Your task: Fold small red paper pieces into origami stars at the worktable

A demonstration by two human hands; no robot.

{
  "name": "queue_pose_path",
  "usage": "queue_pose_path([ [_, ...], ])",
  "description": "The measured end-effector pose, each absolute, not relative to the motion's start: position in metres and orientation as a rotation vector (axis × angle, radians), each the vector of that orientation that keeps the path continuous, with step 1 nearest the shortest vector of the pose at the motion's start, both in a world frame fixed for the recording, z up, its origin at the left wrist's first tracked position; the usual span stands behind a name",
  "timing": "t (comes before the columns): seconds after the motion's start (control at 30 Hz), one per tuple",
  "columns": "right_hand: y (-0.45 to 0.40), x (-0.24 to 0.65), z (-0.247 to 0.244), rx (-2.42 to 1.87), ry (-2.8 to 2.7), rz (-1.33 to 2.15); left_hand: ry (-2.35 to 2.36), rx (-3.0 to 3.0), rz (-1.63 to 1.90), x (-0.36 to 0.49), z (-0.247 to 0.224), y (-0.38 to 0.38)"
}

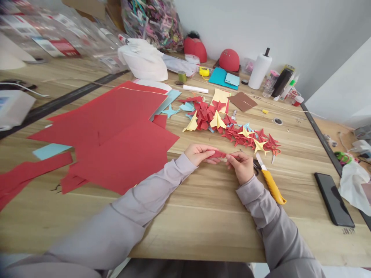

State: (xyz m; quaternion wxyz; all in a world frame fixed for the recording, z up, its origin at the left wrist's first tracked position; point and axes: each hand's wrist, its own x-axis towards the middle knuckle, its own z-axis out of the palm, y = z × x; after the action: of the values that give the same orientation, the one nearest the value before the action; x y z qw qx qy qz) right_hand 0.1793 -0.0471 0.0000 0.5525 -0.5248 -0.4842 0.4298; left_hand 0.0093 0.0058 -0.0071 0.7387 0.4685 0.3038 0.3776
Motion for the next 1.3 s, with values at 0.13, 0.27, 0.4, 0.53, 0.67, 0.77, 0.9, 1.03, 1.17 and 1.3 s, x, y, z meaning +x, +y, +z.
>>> queue_pose_path([
  [0.13,-0.0495,0.1790,0.0004,-1.249,-1.224,1.047,0.728,1.303,0.856,0.0050,-0.0079,0.0078],
  [0.27,-0.0536,0.1759,-0.0005,-1.238,-1.392,1.018,0.745,1.580,0.870,0.0041,-0.0061,0.0048],
  [0.4,-0.0545,0.1769,-0.0034,-1.213,-1.538,0.885,0.728,1.757,0.957,0.0038,-0.0022,0.0019],
  [0.53,-0.0538,0.1795,-0.0048,-1.214,-1.712,0.701,0.668,1.938,1.028,0.0028,-0.0015,0.0018],
  [0.67,-0.0540,0.1804,-0.0038,-1.192,-1.785,0.643,0.591,2.065,1.011,0.0019,-0.0056,0.0035],
  [0.77,-0.0550,0.1805,-0.0021,-1.197,-1.850,0.570,0.589,2.151,0.993,0.0004,-0.0072,0.0046],
  [0.9,-0.0565,0.1793,-0.0003,-1.231,-1.987,0.373,0.643,2.294,1.023,-0.0010,-0.0068,0.0050],
  [1.03,-0.0568,0.1777,-0.0010,-1.194,-2.050,0.226,0.573,2.399,1.070,0.0003,-0.0076,0.0056],
  [1.17,-0.0567,0.1776,-0.0017,-1.159,-2.084,0.196,0.571,2.492,1.032,0.0012,-0.0091,0.0080],
  [1.3,-0.0569,0.1779,-0.0016,-1.149,-2.100,0.174,0.612,2.633,0.959,0.0008,-0.0096,0.0095],
])
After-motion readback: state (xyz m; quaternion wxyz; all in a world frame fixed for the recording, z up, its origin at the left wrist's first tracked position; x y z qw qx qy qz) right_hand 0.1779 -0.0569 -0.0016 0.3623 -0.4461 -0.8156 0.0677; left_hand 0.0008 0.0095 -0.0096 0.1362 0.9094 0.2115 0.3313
